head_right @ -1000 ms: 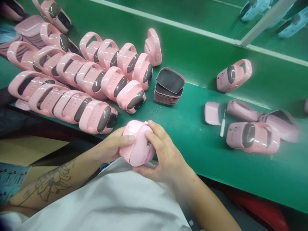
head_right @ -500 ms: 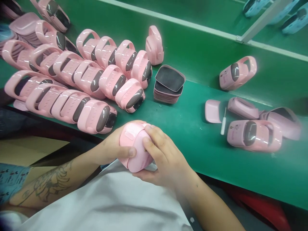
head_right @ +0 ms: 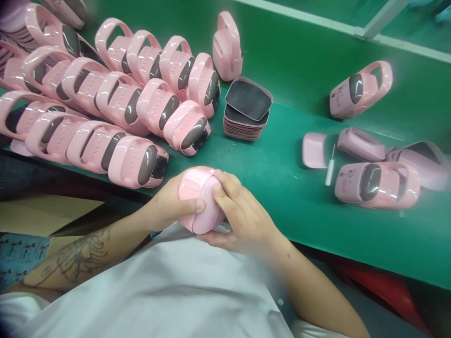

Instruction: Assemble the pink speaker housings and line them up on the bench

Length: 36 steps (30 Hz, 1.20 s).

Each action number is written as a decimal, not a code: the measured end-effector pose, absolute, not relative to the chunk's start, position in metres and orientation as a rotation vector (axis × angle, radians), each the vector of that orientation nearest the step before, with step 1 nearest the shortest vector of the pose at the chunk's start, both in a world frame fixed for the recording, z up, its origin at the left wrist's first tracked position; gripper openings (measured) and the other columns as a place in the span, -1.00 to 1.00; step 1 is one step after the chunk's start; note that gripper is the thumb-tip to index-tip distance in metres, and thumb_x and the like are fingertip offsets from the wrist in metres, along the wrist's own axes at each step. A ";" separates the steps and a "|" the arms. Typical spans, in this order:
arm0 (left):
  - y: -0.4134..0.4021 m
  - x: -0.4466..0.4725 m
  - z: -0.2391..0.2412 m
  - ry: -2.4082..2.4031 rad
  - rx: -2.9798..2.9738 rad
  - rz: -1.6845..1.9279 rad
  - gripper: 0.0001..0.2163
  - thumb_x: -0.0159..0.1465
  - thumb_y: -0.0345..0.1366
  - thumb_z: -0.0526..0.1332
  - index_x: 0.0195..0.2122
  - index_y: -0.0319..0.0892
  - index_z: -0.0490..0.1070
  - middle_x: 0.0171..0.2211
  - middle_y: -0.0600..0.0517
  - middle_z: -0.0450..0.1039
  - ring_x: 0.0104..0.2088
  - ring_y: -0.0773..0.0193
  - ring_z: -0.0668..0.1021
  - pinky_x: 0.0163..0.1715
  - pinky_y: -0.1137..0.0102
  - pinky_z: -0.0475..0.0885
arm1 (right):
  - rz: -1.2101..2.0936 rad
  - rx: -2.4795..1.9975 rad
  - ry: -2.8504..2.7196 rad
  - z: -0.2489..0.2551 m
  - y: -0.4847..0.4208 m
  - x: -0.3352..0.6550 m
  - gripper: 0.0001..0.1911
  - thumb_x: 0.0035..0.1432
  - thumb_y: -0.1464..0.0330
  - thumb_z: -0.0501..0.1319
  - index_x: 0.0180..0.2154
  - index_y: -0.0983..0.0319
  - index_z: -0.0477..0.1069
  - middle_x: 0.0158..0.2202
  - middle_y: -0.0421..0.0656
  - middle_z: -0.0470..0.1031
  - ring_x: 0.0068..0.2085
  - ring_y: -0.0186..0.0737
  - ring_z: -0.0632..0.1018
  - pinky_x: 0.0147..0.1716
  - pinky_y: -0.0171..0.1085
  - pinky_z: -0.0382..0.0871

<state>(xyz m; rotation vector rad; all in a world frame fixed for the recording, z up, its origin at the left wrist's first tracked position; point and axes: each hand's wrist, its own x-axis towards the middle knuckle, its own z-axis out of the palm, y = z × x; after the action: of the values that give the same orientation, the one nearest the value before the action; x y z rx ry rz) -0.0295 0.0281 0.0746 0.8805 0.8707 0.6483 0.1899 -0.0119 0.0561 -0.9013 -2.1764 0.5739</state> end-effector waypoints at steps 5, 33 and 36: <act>0.035 -0.024 0.071 0.756 0.862 0.619 -0.53 0.20 -0.06 0.51 0.02 -0.19 0.52 -0.08 -0.12 0.63 -0.09 0.05 0.64 -0.12 0.26 0.54 | 0.656 -0.921 -2.126 0.052 -0.009 0.191 0.17 0.20 0.18 0.52 0.56 0.09 -0.17 0.50 0.21 0.18 0.51 0.30 0.27 0.34 0.36 0.39; 0.020 -0.018 0.070 1.085 0.936 0.725 -0.22 0.04 0.02 0.60 0.22 -0.14 0.37 0.19 -0.19 0.51 0.16 -0.10 0.55 0.08 0.10 0.52 | 0.597 -0.878 -2.050 0.047 -0.016 0.181 0.13 0.18 0.27 0.53 0.56 0.16 -0.07 0.51 0.18 0.19 0.49 0.29 0.30 0.38 0.39 0.33; 0.016 -0.019 0.071 1.101 0.980 0.739 -0.22 0.06 0.03 0.58 0.23 -0.15 0.38 0.16 -0.18 0.54 0.11 -0.07 0.57 0.07 0.11 0.52 | 0.551 -0.859 -2.060 0.046 -0.018 0.182 0.13 0.16 0.27 0.55 0.55 0.23 -0.03 0.50 0.21 0.22 0.48 0.29 0.31 0.38 0.35 0.37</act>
<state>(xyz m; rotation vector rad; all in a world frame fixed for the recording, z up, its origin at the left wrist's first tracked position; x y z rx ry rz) -0.0189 0.0156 0.0709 0.9801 1.1014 0.7386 0.1817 -0.0184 0.0464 -0.8593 -2.0600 0.5515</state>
